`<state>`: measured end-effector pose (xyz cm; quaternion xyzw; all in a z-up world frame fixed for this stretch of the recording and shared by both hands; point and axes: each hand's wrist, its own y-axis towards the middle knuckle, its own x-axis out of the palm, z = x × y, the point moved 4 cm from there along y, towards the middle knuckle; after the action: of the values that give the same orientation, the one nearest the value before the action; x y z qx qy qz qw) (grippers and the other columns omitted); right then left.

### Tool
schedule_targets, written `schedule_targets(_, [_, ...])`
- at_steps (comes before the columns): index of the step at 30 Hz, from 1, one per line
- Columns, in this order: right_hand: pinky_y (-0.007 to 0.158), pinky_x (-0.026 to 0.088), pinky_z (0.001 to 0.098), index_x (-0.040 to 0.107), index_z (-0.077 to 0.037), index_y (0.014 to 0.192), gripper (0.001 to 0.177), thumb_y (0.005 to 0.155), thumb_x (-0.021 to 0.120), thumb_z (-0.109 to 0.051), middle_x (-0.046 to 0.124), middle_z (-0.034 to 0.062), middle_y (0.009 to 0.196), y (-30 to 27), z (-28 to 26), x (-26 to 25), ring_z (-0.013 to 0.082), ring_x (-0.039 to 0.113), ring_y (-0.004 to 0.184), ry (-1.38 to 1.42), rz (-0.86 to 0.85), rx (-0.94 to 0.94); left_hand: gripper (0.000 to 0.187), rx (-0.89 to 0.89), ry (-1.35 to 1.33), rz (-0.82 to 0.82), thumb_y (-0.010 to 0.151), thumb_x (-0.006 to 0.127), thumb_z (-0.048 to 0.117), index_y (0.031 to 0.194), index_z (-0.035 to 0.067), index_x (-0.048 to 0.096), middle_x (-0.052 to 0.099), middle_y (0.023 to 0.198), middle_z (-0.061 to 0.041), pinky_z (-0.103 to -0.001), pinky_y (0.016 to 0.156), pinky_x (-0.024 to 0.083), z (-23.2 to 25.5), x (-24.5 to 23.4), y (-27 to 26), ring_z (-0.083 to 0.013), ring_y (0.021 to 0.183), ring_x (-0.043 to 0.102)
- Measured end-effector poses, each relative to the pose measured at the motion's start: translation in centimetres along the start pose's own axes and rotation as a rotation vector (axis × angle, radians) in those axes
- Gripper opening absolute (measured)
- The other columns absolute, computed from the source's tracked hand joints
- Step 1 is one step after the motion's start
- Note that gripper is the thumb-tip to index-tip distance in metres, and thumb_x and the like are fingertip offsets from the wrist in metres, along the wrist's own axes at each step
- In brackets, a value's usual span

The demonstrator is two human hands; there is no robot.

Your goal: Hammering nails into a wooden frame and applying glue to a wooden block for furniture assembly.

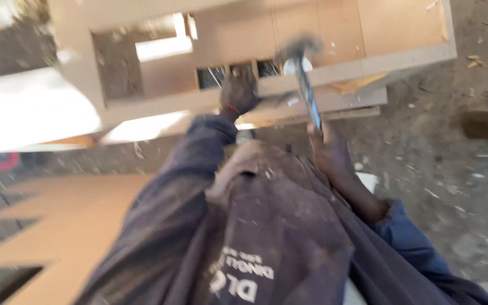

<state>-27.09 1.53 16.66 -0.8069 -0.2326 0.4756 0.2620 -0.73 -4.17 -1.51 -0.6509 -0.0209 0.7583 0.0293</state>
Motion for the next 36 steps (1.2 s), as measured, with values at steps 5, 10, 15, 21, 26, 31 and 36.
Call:
schedule_targets(5, [0.042,0.048,0.0257,0.049,-0.008,0.101,0.028,0.107,0.044,-0.035,0.046,0.0037,0.056,-3.6,-6.4,-6.0,0.0131,0.053,0.042,0.770,0.579,-0.885,0.077,0.021,0.043,0.014,0.076,0.073,0.065,0.119,0.003,0.057,0.061,0.115,-0.015,-0.047,0.103,0.038,-0.7,-0.2,0.2,-0.0345,0.119,0.051])
schedule_targets(10, [0.094,0.047,0.0571,0.047,-0.013,0.124,0.047,0.106,0.043,-0.057,0.050,0.0202,0.109,5.5,5.1,5.5,0.0377,0.054,0.100,0.223,0.289,-0.555,0.076,0.027,0.046,-0.002,0.078,0.074,0.064,0.121,0.004,0.056,0.060,0.119,-0.015,-0.048,0.104,0.037,-0.5,0.3,0.3,-0.0348,0.121,0.049])
schedule_targets(15, [0.100,0.046,0.0661,0.056,-0.013,0.132,0.059,0.106,0.038,-0.062,0.063,0.0306,0.128,5.2,0.7,3.2,0.0534,0.057,0.122,0.035,-0.027,-0.057,0.080,0.035,0.043,-0.030,0.084,0.072,0.065,0.129,0.001,0.053,0.058,0.129,-0.018,-0.050,0.105,0.038,-2.0,0.4,2.1,-0.0382,0.128,0.044])
schedule_targets(21, [0.045,0.042,0.0266,0.056,-0.009,0.096,0.039,0.110,0.047,-0.044,0.048,0.0035,0.057,1.1,-4.6,-3.3,0.0149,0.056,0.050,0.560,0.503,-0.848,0.085,0.062,0.077,-0.002,0.073,0.079,0.068,0.123,0.004,0.056,0.061,0.121,-0.016,-0.047,0.102,0.040,-0.9,-0.2,1.2,-0.0353,0.121,0.049])
schedule_targets(26, [0.098,0.046,0.0685,0.057,-0.005,0.120,0.052,0.106,0.045,-0.054,0.068,0.0337,0.112,2.3,1.0,3.2,0.0534,0.063,0.113,-0.025,0.031,-0.070,0.079,0.012,0.060,-0.080,0.073,0.081,0.066,0.121,0.009,0.054,0.059,0.124,-0.011,-0.045,0.103,0.039,-0.6,-0.4,0.2,-0.0310,0.125,0.047])
schedule_targets(31, [0.067,0.041,0.0534,0.052,-0.009,0.105,0.047,0.106,0.036,-0.053,0.061,0.0201,0.084,5.7,2.3,3.1,0.0429,0.059,0.080,0.058,0.114,-0.175,0.081,0.072,0.125,0.075,0.071,0.081,0.071,0.115,0.007,0.061,0.065,0.116,-0.016,-0.048,0.096,0.042,-0.5,-0.5,1.1,-0.0341,0.113,0.055])
schedule_targets(36, [0.046,0.036,0.0296,0.047,-0.011,0.100,0.037,0.110,0.041,-0.047,0.049,-0.0023,0.071,1.2,-2.3,-1.2,0.0094,0.043,0.054,0.454,0.332,-0.616,0.079,0.066,0.112,0.044,0.072,0.082,0.070,0.115,0.007,0.060,0.065,0.112,-0.013,-0.044,0.091,0.045,-0.5,-1.3,0.9,-0.0311,0.109,0.056])
